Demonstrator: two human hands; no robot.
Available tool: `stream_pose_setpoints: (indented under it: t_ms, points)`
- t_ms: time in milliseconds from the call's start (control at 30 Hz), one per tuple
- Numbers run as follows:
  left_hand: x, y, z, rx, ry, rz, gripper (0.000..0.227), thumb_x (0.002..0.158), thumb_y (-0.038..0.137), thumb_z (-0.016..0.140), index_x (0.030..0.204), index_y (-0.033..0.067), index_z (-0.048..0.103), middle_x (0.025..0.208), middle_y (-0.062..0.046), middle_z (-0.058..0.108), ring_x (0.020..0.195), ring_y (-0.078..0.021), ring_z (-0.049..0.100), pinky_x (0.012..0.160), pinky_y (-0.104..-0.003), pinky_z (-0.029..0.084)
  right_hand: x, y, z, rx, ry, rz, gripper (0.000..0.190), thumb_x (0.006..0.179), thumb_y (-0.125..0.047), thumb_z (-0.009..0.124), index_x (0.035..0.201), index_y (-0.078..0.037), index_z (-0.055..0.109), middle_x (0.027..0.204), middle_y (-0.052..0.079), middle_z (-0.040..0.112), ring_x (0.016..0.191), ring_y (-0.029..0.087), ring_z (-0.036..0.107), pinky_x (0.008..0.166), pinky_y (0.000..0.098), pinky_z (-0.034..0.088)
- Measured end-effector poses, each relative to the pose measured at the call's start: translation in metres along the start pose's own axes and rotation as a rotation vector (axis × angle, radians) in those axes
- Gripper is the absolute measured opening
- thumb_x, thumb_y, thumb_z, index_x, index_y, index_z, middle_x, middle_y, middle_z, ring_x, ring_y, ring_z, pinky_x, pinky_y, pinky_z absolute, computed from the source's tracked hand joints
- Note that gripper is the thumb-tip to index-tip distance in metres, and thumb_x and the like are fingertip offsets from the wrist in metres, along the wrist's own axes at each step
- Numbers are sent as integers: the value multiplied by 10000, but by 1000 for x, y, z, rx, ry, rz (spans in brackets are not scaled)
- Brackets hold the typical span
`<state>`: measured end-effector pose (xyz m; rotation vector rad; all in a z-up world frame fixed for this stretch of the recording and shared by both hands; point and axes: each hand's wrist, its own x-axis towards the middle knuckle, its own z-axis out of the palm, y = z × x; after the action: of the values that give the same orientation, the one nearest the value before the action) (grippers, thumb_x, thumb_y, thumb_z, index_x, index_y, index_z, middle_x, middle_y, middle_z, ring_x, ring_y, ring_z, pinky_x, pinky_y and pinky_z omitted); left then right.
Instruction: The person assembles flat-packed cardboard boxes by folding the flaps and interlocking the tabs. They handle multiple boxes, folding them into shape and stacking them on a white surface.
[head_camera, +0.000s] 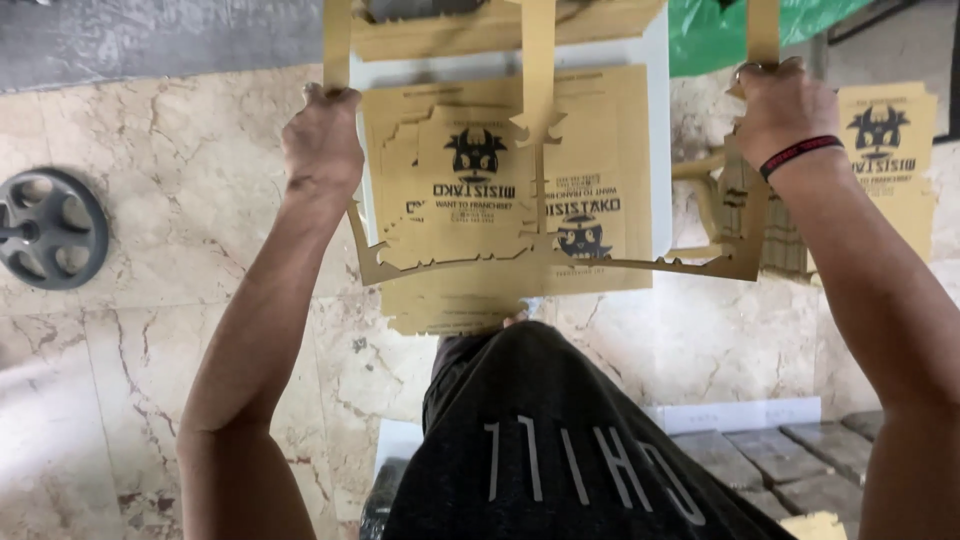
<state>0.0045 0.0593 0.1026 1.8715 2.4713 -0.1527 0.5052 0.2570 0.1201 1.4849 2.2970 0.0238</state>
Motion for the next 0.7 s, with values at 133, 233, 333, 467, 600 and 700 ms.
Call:
stream_pose_setpoints:
  t_ms: [133,233,333,467,600,700]
  points:
    - [61,-9,-28,49,-10,-67,667,679,-112,756,1291,117,619,1329,-286,518,662,-356,741,579,-488,648,47,4,-47,103,120,-1,528,854,-51,703,1346,-244,709,1214,226,610,871,469,721,767,542,618]
    - [100,-10,-68,165,-60,-70,551,825,-66,764,1341,-28,573,1256,-304,588,717,-294,729,611,-412,704,81,-4,-86,127,53,66,340,973,-156,752,1310,-161,711,1204,234,684,958,369,703,838,489,633]
    - [162,-24,-77,120,-20,-110,306,910,14,741,1205,47,667,1000,-192,587,629,-273,686,584,-377,711,154,16,-87,30,248,-2,477,823,18,793,1269,-149,772,1083,234,722,859,401,740,746,500,655]
    - [250,-59,-53,74,63,-133,254,849,-63,769,1065,58,710,903,-179,675,660,-282,721,592,-374,689,247,41,-64,-167,369,-16,198,980,-167,763,1166,-107,736,924,132,744,787,331,709,563,435,594]
    - [314,-83,-34,43,57,-218,203,804,-89,796,968,4,720,885,-214,735,753,-361,741,589,-408,672,308,47,-40,-139,416,-86,117,956,-111,774,1060,-112,723,942,96,704,808,311,668,570,422,530]
    - [349,-108,2,133,42,-143,227,764,-67,812,878,99,708,774,-100,715,696,-321,729,515,-415,634,345,32,-28,31,338,-139,223,936,-91,796,1144,-117,723,1007,108,711,866,326,664,642,441,528]
